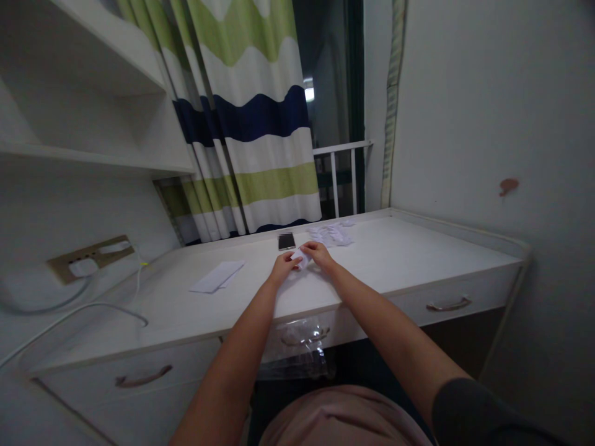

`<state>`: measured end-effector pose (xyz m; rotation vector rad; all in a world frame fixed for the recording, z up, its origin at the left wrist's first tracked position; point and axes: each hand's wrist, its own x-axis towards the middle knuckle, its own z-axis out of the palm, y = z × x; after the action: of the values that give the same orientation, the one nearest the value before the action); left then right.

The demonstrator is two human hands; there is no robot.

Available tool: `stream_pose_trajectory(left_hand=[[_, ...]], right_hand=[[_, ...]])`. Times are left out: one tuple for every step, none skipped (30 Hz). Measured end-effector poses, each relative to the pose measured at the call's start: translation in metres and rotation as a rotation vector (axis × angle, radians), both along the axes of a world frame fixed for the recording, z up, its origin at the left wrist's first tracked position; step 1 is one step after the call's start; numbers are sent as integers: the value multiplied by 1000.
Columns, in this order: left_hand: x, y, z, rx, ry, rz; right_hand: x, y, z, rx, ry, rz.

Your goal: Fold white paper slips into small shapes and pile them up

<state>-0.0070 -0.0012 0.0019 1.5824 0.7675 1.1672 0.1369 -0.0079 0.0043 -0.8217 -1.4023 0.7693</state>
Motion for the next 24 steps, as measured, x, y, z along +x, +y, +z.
stream_pose_trajectory(left_hand=[[0,1,0,-1,10,-4],[0,1,-1,-1,16,-5],[0,2,-1,0,19,-3],[-1,3,-2,2,19,0],[-1,4,-2,4,20,5],[-1,5,-3,8,20,11],[-1,5,-3,11,23,18],[-1,6,-3,16,27,27],[-1,6,-4,22,31,38],[0,6,-4,29,36,50],[0,6,-3,36,41,61],[0,6,-3,44,45,72],[0,6,-2,49,47,81],[0,5,-2,53,48,88],[0,5,-1,56,48,97],[0,5,0,58,47,108],[-1,5,1,59,44,124],[-1,4,2,61,42,142],[-1,4,2,65,38,161],[-2,4,3,70,34,179],[-2,5,3,77,28,195],[-2,5,3,86,24,208],[-2,5,3,96,21,217],[-2,5,3,107,21,222]], right_hand=[[0,0,0,-5,1,-1],[0,0,0,-8,3,-2],[0,0,0,-12,8,-3],[-1,0,0,-16,15,-5],[-1,0,0,-23,22,-6],[-1,1,0,-30,28,-7],[-2,1,0,-37,34,-8],[-2,1,0,-43,38,-7],[-3,1,-1,-47,43,-6],[-3,1,-1,-50,46,-4],[-4,1,-1,-51,49,-3],[-4,1,0,-54,52,-4],[-5,0,0,-60,54,-4],[-5,0,0,-69,53,-5],[-5,0,1,-83,48,-7],[-5,-1,1,-100,42,-11],[-5,-1,1,-115,35,-18],[-5,-1,2,-125,28,-31],[-5,0,2,-129,20,-48],[-5,0,2,-127,10,-69],[-5,0,2,-121,0,-89],[-5,1,1,-118,-11,-108],[-5,1,1,-119,-24,-125],[-6,0,0,-126,-34,-138]])
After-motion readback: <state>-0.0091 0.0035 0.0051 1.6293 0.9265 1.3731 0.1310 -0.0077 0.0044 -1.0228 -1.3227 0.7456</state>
